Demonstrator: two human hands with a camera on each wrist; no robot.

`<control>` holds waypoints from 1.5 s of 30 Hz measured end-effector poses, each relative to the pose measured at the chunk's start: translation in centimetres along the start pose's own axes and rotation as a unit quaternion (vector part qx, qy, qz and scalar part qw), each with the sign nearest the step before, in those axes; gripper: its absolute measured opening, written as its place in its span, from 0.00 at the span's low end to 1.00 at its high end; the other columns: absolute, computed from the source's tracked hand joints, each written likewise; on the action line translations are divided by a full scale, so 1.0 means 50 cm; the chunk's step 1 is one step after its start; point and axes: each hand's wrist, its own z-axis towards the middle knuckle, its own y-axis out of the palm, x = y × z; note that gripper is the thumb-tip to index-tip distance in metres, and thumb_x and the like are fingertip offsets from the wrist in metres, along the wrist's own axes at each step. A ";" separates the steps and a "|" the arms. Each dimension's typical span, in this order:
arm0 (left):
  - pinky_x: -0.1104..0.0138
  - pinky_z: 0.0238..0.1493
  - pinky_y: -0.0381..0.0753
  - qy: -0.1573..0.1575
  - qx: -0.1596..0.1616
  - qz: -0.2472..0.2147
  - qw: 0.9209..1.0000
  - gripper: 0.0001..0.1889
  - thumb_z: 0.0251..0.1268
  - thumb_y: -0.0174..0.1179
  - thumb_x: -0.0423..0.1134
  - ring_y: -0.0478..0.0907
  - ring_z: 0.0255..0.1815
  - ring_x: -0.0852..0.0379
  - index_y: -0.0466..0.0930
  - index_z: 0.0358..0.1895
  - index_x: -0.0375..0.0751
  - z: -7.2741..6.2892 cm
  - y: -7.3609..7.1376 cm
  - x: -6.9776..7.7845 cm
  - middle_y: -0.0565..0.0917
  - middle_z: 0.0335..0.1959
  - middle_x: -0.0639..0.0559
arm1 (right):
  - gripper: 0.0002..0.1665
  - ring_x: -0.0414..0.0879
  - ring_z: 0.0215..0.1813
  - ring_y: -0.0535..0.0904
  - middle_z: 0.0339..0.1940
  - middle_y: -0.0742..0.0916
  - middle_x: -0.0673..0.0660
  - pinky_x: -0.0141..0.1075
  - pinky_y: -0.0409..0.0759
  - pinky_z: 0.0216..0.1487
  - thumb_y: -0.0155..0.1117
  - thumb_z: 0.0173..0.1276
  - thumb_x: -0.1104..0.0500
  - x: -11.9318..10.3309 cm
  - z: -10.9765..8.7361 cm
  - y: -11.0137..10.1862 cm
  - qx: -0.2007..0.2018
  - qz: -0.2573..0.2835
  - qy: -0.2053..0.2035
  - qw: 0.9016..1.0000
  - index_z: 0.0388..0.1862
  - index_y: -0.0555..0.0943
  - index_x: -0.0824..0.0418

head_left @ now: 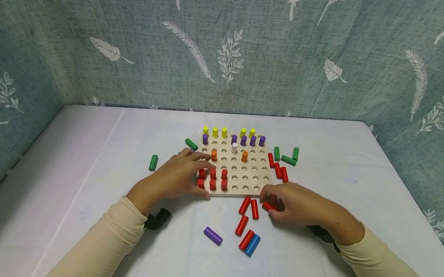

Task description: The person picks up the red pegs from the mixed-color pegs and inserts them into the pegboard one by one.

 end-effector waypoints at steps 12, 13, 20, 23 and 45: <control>0.42 0.69 0.69 0.009 0.010 -0.001 1.000 0.39 0.45 0.77 0.62 0.63 0.73 0.43 0.80 0.64 0.55 -0.006 0.005 -0.003 0.71 0.74 0.51 | 0.17 0.38 0.32 0.76 0.28 0.80 0.42 0.29 0.78 0.32 0.69 0.64 0.59 -0.013 -0.002 -0.003 -0.001 0.017 -0.025 1.000 0.52 0.83 0.52; 0.42 0.69 0.69 0.010 0.010 -0.001 1.000 0.39 0.45 0.77 0.62 0.63 0.73 0.43 0.79 0.64 0.55 -0.007 0.005 -0.004 0.70 0.74 0.51 | 0.16 0.38 0.32 0.76 0.28 0.80 0.42 0.28 0.78 0.32 0.68 0.65 0.59 -0.015 -0.002 -0.004 0.002 0.017 -0.030 0.999 0.52 0.83 0.52; 0.43 0.68 0.70 0.002 0.008 0.004 1.000 0.39 0.45 0.77 0.62 0.63 0.73 0.44 0.79 0.64 0.56 -0.009 0.003 -0.004 0.70 0.74 0.51 | 0.14 0.37 0.32 0.75 0.28 0.80 0.41 0.28 0.78 0.33 0.66 0.66 0.60 -0.031 0.007 -0.018 0.045 0.012 -0.065 0.997 0.51 0.83 0.53; 0.43 0.69 0.69 0.005 0.008 0.004 1.000 0.38 0.45 0.76 0.62 0.63 0.73 0.44 0.79 0.64 0.56 -0.010 0.003 -0.004 0.70 0.74 0.52 | 0.14 0.37 0.33 0.75 0.28 0.81 0.41 0.28 0.78 0.34 0.67 0.66 0.60 -0.037 0.013 -0.024 0.076 0.013 -0.071 0.994 0.51 0.82 0.54; 0.43 0.68 0.70 0.004 0.007 -0.002 1.000 0.38 0.45 0.77 0.61 0.63 0.73 0.44 0.80 0.63 0.55 -0.015 -0.002 0.003 0.70 0.74 0.50 | 0.15 0.43 0.36 0.76 0.31 0.81 0.46 0.31 0.80 0.38 0.66 0.65 0.60 -0.060 0.051 -0.046 0.180 0.014 -0.084 0.980 0.51 0.82 0.59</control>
